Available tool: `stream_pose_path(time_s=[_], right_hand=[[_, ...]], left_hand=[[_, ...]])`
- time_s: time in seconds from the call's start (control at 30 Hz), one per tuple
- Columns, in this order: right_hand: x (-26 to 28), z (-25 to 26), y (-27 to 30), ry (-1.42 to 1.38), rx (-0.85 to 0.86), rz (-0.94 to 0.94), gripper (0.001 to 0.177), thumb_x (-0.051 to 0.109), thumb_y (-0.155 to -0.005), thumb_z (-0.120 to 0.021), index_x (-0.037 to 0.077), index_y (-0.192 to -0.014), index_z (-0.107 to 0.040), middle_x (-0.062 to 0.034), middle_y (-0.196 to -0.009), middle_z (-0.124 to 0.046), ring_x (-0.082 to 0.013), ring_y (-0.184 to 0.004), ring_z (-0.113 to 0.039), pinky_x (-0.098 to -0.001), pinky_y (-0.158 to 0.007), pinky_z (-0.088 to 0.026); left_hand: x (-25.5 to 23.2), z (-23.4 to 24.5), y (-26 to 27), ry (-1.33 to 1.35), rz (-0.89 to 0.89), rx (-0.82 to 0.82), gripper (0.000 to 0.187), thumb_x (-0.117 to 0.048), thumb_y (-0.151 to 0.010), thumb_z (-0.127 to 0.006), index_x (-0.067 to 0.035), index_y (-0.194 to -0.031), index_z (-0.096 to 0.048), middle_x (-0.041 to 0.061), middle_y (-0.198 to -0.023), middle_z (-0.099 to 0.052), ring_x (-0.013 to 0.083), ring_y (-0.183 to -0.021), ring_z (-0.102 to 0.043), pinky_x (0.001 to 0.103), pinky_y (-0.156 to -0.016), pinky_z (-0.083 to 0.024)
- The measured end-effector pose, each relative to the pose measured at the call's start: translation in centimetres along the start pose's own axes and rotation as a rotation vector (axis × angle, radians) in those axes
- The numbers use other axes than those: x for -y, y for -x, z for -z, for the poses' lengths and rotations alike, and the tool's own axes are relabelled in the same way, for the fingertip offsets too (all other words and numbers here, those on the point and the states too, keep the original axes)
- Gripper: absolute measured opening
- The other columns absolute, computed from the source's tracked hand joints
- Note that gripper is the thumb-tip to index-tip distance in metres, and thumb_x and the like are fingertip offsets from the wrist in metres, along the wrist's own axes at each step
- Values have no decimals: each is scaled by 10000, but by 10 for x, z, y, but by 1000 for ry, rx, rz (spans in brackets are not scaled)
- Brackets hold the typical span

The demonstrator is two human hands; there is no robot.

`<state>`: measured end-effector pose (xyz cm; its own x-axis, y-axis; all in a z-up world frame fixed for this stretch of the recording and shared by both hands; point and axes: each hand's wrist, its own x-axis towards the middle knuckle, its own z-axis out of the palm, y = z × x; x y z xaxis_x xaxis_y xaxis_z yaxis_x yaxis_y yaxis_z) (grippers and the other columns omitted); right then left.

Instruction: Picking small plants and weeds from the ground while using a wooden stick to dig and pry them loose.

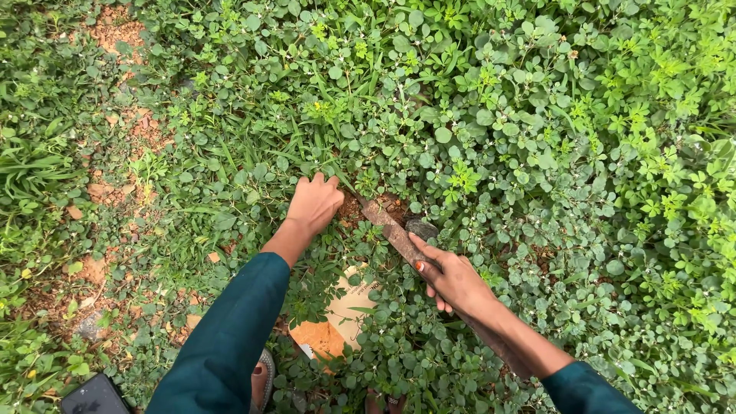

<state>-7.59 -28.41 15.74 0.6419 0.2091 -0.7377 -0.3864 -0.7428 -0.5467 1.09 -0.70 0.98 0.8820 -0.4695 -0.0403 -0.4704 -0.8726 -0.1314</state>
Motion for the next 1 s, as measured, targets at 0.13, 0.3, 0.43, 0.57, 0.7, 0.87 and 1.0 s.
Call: stream_pose_path(time_s=[0.13,0.3,0.43,0.57,0.7,0.87,1.0], right_hand=[[-3,-4,-6,-17,21,1,576,297,-1029,-487,426,-1570,-338,-32,-628,-606,-116,-445,-569,-311,-429,-537],[-5,-9,-7,-24,-12,-38,578,287,-1016,-514,435,-1558,-376,-45,-611,-597,-126,-448,-560,-317,-436,-517],[-5,-13,-8,-64,-6,-57,550,314,-1042,-537,436,-1557,-388,-48,-614,-587,-135,-446,-543,-324,-429,-500],[-12,-14,-9,-81,-9,-29,576,285,-1017,-517,412,-1562,-384,-50,-605,-584,-129,-438,-544,-318,-423,-497],[-11,-11,-7,-44,-9,17,574,298,-1024,-514,393,-1570,-364,-49,-585,-597,-125,-424,-558,-321,-414,-506],[-14,-3,-8,-28,-3,0,576,308,-1026,-505,416,-1570,-351,-39,-597,-617,-121,-432,-572,-320,-429,-535],[-14,0,-6,-11,11,-24,578,317,-1032,-502,430,-1574,-337,-31,-613,-617,-120,-442,-572,-318,-438,-535]], left_hand=[[-27,-50,-14,-105,49,62,107,-158,-851,-675,-83,-827,-747,65,-857,-639,225,-786,-659,367,-543,-508],[-49,-34,-27,-174,139,183,70,-128,-833,-712,-90,-779,-736,62,-750,-570,239,-717,-583,353,-477,-346],[-59,-68,-38,-265,138,195,27,-75,-756,-740,-77,-752,-713,18,-726,-530,244,-684,-552,327,-422,-248],[-60,-81,-47,-316,149,201,39,-67,-736,-741,-76,-733,-704,47,-680,-560,200,-639,-562,336,-391,-252],[-39,-83,-54,-58,148,365,81,-88,-849,-711,-129,-915,-735,-12,-831,-642,195,-755,-673,374,-455,-433],[-18,-63,-51,35,205,429,205,-161,-935,-656,-176,-1129,-717,19,-1058,-710,222,-947,-731,391,-645,-588],[-10,-51,-49,106,283,459,232,-258,-1021,-557,-175,-1165,-718,39,-1149,-725,240,-1050,-720,391,-798,-606]])
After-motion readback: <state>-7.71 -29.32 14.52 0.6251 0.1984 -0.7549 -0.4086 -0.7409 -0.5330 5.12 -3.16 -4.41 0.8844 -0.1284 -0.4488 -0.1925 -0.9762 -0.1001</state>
